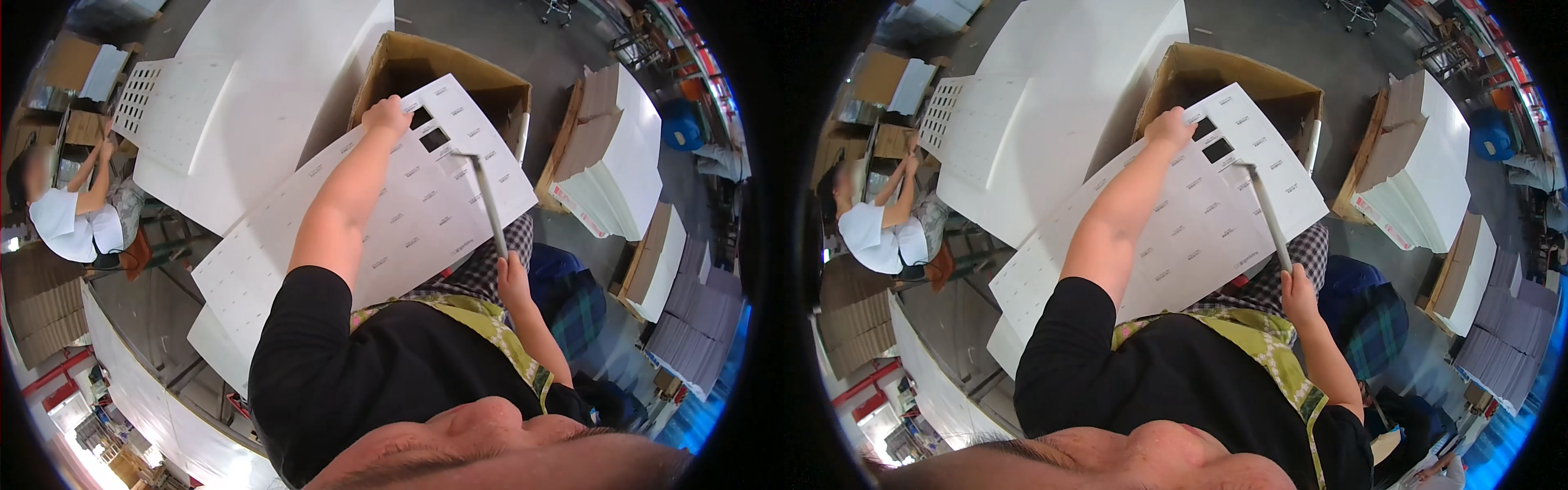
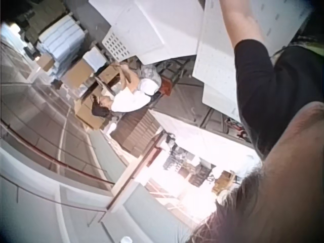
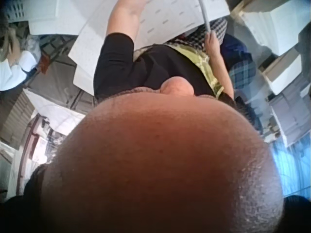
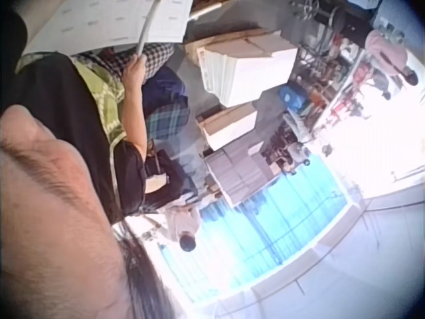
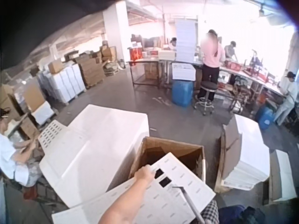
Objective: The person uses a long metal tool to press out pre-scored square sections from a white foam panel, creating a grid of holes. They work methodically across the panel, pushing the cutouts into a cardboard box below. Another person in the background performs a similar task at a separate station.
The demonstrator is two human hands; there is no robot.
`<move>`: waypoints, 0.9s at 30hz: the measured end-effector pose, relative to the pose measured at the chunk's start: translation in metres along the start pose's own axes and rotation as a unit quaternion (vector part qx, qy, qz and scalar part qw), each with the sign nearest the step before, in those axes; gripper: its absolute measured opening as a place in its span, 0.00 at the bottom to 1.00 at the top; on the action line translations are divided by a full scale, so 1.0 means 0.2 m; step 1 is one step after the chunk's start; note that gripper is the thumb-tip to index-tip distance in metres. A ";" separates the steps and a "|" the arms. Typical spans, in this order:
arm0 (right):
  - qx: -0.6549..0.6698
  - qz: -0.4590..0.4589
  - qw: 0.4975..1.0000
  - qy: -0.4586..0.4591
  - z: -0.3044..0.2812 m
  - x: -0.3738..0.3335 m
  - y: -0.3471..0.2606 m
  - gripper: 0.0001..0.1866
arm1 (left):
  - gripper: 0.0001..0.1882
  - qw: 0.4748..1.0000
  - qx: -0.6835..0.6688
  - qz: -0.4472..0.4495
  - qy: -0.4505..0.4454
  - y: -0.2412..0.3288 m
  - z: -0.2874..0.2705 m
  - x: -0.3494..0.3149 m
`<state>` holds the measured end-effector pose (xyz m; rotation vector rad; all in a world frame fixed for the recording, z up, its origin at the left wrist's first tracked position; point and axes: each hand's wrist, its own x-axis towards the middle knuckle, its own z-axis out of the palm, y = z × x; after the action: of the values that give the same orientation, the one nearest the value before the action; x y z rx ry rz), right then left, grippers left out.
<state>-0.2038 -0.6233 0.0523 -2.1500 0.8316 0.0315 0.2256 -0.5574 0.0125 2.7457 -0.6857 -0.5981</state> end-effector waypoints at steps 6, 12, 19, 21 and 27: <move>0.085 -0.101 0.988 0.079 -0.04 -0.08 0.00 0.09 | 0.19 1.000 0.003 0.006 0.007 0.00 0.00 -0.01; 0.031 -0.016 0.999 0.007 -0.08 -0.04 -0.08 0.10 | 0.19 0.999 0.015 0.025 0.035 0.01 0.00 0.00; 0.126 -0.002 0.990 0.067 -0.11 -0.06 -0.03 0.11 | 0.23 0.999 0.019 -0.008 0.041 0.03 0.02 0.02; 0.151 0.030 0.985 0.083 -0.08 -0.04 0.06 0.11 | 0.23 0.987 0.037 0.025 0.153 0.07 0.05 -0.03; 0.118 0.030 0.988 0.091 -0.14 0.02 0.05 0.12 | 0.37 0.980 0.091 0.179 -0.003 0.26 0.08 -0.20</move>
<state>-0.2133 -0.6497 0.0625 -1.9244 0.9552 -0.2257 0.1659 -0.5832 0.0293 2.6787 -1.2565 -0.4814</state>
